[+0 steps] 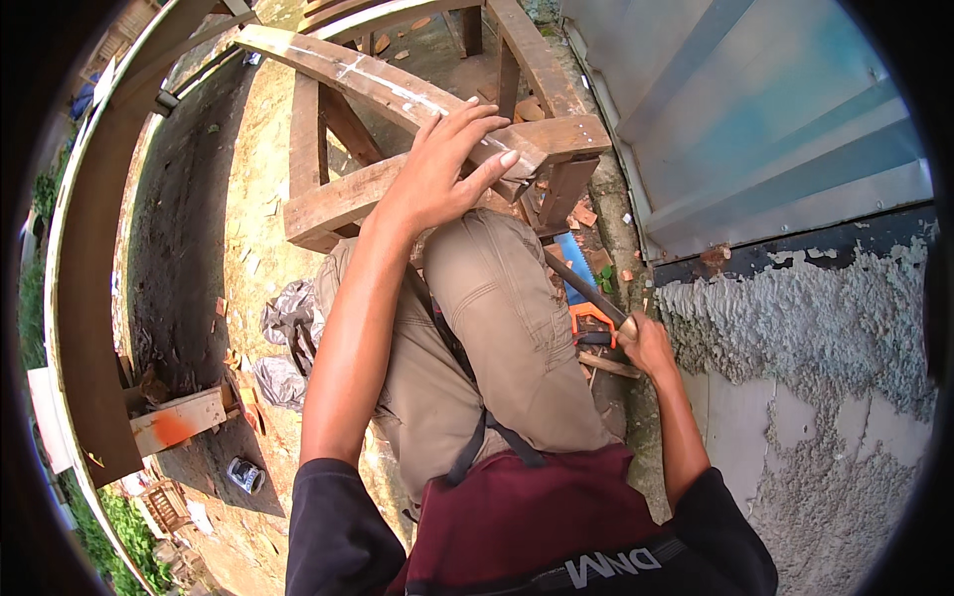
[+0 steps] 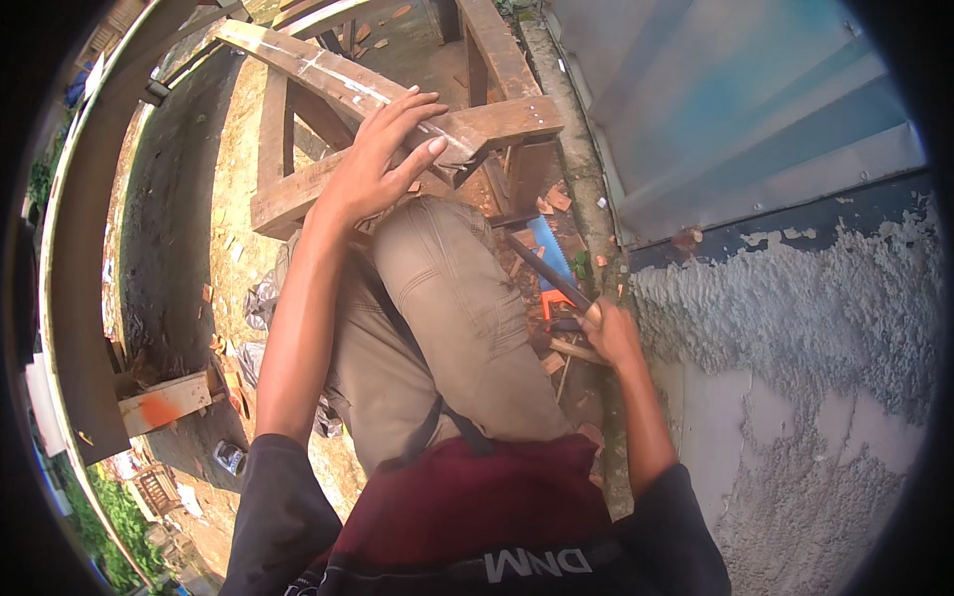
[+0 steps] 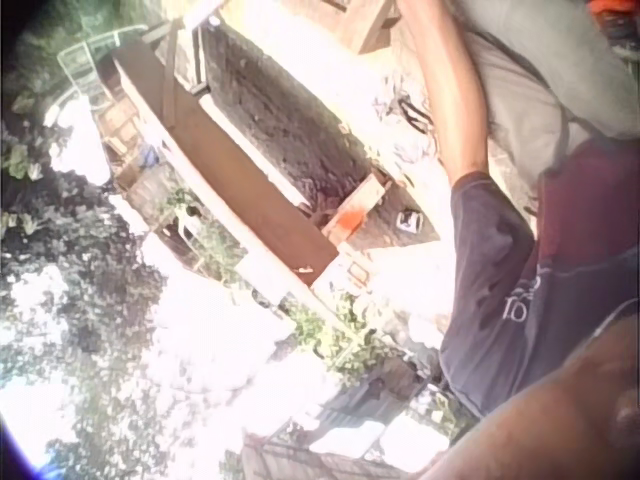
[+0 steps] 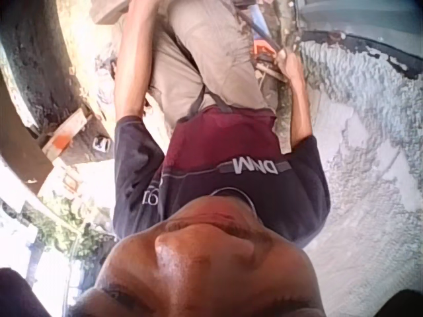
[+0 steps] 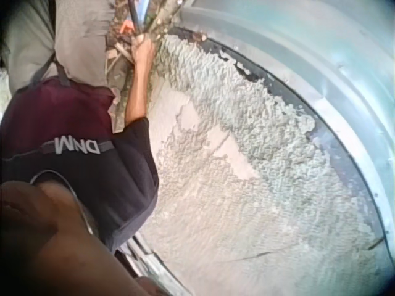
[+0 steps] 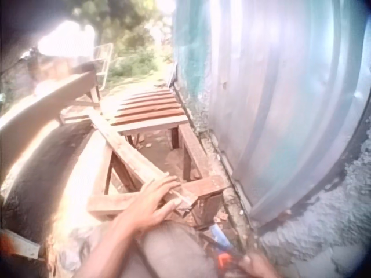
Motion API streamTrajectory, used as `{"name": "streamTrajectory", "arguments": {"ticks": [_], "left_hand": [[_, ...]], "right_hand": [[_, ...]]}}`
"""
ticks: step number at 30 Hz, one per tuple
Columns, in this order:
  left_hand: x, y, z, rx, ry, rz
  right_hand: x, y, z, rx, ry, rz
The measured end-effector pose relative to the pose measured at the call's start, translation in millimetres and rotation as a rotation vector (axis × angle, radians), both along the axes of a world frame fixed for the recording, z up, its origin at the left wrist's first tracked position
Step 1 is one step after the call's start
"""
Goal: The person assembles a wooden frame by positioning planks and hammering nails into place. They repeatedly adjust the wood pieces and secure them with a hammer, working on a partially built structure outdoors.
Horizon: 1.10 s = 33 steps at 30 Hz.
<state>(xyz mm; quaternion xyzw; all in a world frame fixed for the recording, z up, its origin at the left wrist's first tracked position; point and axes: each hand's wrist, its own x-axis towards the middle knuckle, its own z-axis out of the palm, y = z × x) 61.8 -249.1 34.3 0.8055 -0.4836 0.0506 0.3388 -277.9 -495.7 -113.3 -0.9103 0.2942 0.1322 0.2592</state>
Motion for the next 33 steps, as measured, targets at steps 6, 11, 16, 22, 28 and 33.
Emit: {"name": "streamTrajectory", "arguments": {"ticks": [6, 11, 16, 22, 28, 33], "left_hand": [[33.0, -21.7, -14.6, 0.033, 0.036, -0.02], [40.7, -33.2, -7.6, 0.062, -0.027, -0.057], [44.6, -35.5, -8.0, 0.021, -0.058, -0.069], [38.1, -35.1, -4.7, 0.058, -0.06, -0.026], [38.4, -34.9, -9.2, -0.02, -0.048, -0.012], [38.5, -39.7, -11.4, 0.003, -0.04, 0.035]], "right_hand": [[-43.9, 51.5, 107.0, 0.153, -0.464, -0.071], [-33.7, 77.7, 159.4, 0.029, -0.576, 0.087], [-35.7, 96.8, 172.8, -0.093, -0.573, 0.165], [-35.7, 99.5, 182.4, -0.19, -0.536, 0.211], [-39.2, 110.1, 195.7, -0.256, -0.496, 0.235], [-37.4, 118.9, 217.3, -0.347, -0.426, 0.278]]}}
